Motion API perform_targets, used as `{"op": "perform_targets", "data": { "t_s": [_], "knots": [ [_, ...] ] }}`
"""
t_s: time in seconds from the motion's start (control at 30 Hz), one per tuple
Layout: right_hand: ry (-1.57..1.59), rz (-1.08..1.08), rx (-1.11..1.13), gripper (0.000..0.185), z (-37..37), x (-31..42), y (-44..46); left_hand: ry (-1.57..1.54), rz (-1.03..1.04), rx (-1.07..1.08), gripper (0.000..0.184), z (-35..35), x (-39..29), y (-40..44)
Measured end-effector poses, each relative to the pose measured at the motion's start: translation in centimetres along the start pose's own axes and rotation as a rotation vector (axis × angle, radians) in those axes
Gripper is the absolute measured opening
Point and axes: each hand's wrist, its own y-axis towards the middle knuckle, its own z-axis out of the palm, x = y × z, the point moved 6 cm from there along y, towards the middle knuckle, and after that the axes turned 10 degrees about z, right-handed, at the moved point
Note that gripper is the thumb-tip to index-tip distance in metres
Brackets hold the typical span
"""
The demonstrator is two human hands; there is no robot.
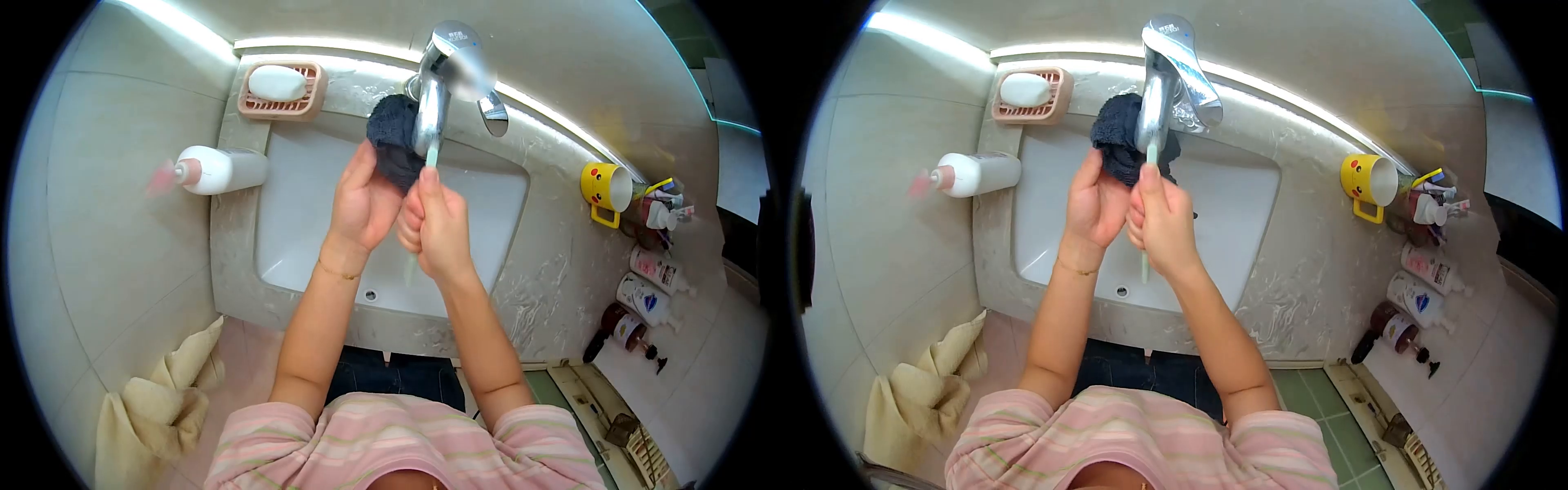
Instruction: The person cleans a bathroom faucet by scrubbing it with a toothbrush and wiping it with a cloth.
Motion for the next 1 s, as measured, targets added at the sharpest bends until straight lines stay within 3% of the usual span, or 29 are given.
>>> {"op": "perform_targets", "data": {
  "t_s": [0.53,0.63,0.8,0.9,1.0],
  "knots": [
    [-0.254,-0.035,0.022,0.048,-2.2,1.2,0.7,0.045,0.035,0.031,0.036,-0.3,0.3,-0.3],
    [-0.411,-0.085,-0.031,0.048,-2.8,1.7,0.6,0.054,0.054,0.055,0.036,-0.9,0.6,-0.4],
    [-1.047,-0.335,-0.104,0.044,-2.7,4.9,0.2,-0.012,0.014,0.108,0.036,-1.3,0.6,-0.1],
    [-1.230,-0.298,-0.142,0.042,-3.6,6.0,0.2,0.014,0.011,0.055,0.036,-1.3,0.3,-0.2],
    [-1.426,-0.400,0.024,0.043,-1.4,6.1,0.4,-0.019,-0.007,0.046,0.036,-2.3,1.1,0.2]
  ]
}}
